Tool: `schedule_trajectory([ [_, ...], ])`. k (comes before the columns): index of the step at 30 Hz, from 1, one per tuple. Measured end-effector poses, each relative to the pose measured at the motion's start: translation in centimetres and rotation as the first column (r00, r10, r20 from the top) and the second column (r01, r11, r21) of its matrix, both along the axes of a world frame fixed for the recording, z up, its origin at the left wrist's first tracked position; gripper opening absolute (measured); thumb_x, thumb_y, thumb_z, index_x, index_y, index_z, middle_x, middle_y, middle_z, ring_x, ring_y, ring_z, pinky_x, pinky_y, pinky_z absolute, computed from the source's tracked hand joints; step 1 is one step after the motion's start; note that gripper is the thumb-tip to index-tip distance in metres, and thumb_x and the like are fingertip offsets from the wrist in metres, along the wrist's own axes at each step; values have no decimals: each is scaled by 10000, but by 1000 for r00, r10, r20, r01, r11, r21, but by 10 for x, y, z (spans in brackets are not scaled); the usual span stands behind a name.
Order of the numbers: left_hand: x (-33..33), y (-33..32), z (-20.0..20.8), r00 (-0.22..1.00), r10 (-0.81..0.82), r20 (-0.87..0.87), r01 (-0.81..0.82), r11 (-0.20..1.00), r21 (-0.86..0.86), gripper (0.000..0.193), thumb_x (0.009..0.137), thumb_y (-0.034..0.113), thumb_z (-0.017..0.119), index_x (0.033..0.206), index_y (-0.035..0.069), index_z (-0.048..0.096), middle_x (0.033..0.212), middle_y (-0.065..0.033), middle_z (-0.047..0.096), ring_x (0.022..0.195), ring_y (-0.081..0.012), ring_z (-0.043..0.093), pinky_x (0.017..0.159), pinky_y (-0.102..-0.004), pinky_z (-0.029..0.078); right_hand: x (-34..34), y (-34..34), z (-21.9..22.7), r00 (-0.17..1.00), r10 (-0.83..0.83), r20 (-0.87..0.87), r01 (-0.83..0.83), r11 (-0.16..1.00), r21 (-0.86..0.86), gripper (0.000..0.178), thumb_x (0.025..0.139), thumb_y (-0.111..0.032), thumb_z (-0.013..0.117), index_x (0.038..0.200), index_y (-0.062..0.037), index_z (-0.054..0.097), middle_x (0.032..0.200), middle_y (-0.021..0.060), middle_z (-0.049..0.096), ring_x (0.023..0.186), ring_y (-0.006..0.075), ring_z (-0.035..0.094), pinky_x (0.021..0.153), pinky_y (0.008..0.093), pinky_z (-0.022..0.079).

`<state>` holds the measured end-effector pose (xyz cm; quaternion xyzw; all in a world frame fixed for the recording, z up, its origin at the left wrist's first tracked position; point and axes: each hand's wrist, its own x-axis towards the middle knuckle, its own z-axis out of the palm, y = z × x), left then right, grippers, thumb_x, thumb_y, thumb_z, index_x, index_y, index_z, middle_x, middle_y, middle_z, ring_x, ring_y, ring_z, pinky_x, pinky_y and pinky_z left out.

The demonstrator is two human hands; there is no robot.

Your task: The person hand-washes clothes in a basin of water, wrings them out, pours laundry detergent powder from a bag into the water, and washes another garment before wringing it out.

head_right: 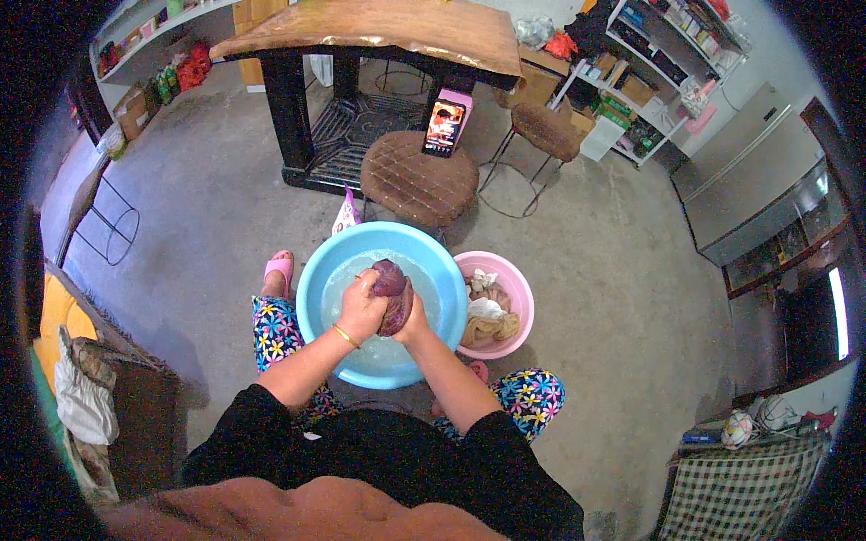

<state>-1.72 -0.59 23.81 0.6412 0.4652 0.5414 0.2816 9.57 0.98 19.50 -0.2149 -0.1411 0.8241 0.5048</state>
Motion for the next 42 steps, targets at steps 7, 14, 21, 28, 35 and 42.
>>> schedule_trajectory([
  [7,-2,-1,4,975,-58,-215,94,982,161,189,624,87,524,810,55,510,837,-166,514,792,-375,499,694,-446,417,8,6,-11,982,108,153,-159,916,368,347,908,-235,309,1171,-58,449,1139,113,507,1011,236,521,906,381,413],
  [14,0,3,12,959,89,-270,13,935,355,182,605,72,554,786,68,527,1008,-162,547,1071,-384,425,905,-530,285,6,4,-24,975,175,-138,-157,979,132,361,903,-281,351,1171,-59,445,1142,120,503,1024,235,518,891,383,425],
  [21,-1,-8,6,867,-310,-391,422,873,243,235,593,33,548,827,54,543,1000,-134,566,1027,-336,500,877,-437,378,7,12,-31,945,244,-217,-237,970,57,337,900,-273,364,1136,-55,465,1111,121,526,997,233,530,895,380,420],
  [28,3,-14,19,772,-353,-528,556,777,294,236,538,46,623,762,69,552,846,-82,555,806,-287,534,738,-396,424,19,4,-25,977,203,-71,-198,977,75,331,903,-277,360,1133,-61,461,1111,111,524,1001,228,522,906,374,407],
  [35,6,-7,15,720,-387,-576,631,710,313,178,549,59,625,713,85,562,815,-89,537,817,-276,511,747,-409,405,19,19,-27,969,240,-58,-235,969,77,325,906,-280,356,1129,-67,457,1111,102,522,1006,222,514,917,368,395],
  [42,2,8,-6,918,-256,-302,334,912,241,247,605,47,533,848,34,487,974,-177,530,927,-370,475,831,-426,379,13,41,-41,915,377,-144,-371,926,71,320,908,-284,351,1126,-73,453,1110,92,520,1010,216,505,927,362,382],
])
